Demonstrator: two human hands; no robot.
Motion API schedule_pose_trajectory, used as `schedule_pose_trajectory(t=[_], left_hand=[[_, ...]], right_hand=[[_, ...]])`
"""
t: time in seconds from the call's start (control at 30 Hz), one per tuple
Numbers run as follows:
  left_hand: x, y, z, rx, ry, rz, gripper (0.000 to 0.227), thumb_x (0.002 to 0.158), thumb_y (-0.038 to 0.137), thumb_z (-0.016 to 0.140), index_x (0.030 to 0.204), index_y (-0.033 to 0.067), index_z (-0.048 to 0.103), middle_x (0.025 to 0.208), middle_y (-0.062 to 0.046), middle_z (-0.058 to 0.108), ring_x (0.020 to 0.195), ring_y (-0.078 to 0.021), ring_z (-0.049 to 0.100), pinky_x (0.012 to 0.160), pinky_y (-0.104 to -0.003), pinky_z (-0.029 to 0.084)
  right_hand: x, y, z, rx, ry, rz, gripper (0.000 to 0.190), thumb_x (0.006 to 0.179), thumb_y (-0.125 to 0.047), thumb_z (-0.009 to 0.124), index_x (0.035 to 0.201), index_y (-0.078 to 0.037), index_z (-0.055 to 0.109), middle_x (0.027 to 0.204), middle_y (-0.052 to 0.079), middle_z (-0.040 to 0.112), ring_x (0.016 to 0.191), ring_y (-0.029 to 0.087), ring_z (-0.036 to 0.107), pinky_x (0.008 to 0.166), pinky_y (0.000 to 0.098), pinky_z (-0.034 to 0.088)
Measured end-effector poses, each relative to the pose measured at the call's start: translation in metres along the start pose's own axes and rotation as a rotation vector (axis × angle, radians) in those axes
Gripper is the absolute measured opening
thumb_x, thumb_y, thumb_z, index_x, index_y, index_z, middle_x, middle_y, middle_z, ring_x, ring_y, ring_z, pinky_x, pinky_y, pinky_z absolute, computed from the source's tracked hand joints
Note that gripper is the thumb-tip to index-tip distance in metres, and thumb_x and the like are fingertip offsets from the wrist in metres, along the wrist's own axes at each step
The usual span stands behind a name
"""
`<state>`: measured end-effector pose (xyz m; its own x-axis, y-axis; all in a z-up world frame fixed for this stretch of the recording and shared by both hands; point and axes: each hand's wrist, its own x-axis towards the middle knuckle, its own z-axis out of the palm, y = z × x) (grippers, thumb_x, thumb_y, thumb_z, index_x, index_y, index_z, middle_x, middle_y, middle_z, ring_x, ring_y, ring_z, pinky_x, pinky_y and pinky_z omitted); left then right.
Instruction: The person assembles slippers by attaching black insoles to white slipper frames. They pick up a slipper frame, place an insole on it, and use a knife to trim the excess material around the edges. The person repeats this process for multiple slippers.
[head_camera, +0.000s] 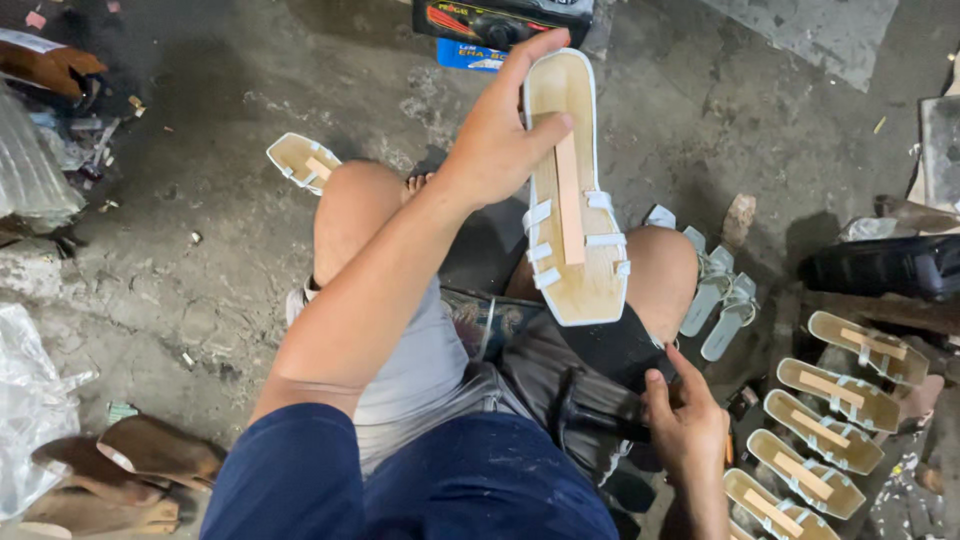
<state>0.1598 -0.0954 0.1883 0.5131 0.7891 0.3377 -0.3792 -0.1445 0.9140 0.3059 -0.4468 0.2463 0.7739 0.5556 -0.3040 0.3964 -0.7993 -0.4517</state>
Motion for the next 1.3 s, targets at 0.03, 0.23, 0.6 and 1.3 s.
schedule_pose_trajectory(t=[0.03,0.23,0.6,1.3], left_hand=[[-0.002,0.006,0.001,-0.039,-0.018,-0.045,0.069,0.099,-0.004,0.071,0.158,0.0082,0.037,0.149,-0.009,0.055,0.136,-0.0191,0.059,0.117,-0.035,0.051],[-0.065,0.053,0.015,-0.078,-0.138,-0.166,0.07,0.096,-0.006,0.067,0.158,0.0047,0.034,0.147,-0.009,0.052,0.134,-0.0166,0.055,0.115,-0.034,0.049],[-0.158,0.071,0.047,-0.21,-0.012,-0.46,0.066,0.098,-0.005,0.063,0.156,0.006,0.034,0.128,-0.009,0.061,0.118,-0.0129,0.061,0.102,-0.03,0.052],[-0.148,0.118,0.037,-0.324,-0.252,-0.69,0.053,0.106,0.009,0.037,0.159,0.0085,0.039,0.145,-0.008,0.058,0.127,-0.0163,0.061,0.098,-0.033,0.059]], right_hand=[[-0.003,0.01,0.005,0.131,0.052,0.02,0.046,0.094,-0.025,0.069,0.137,-0.01,0.063,0.074,0.012,0.072,0.058,0.013,0.063,0.055,0.0296,0.052],[-0.01,0.086,0.023,0.428,0.306,-0.06,0.029,0.111,-0.026,0.058,0.111,0.003,0.053,0.077,0.015,0.066,0.061,0.013,0.059,0.054,0.0263,0.046],[0.003,0.161,-0.08,0.484,0.667,-0.251,0.019,0.112,-0.014,0.044,0.109,0.001,0.054,0.086,0.013,0.064,0.075,0.021,0.059,0.071,0.027,0.047],[-0.017,-0.035,0.002,0.855,-0.503,-0.332,0.032,0.104,-0.002,0.063,0.135,0.003,0.06,0.119,0.007,0.069,0.109,0.011,0.064,0.096,0.0249,0.05]])
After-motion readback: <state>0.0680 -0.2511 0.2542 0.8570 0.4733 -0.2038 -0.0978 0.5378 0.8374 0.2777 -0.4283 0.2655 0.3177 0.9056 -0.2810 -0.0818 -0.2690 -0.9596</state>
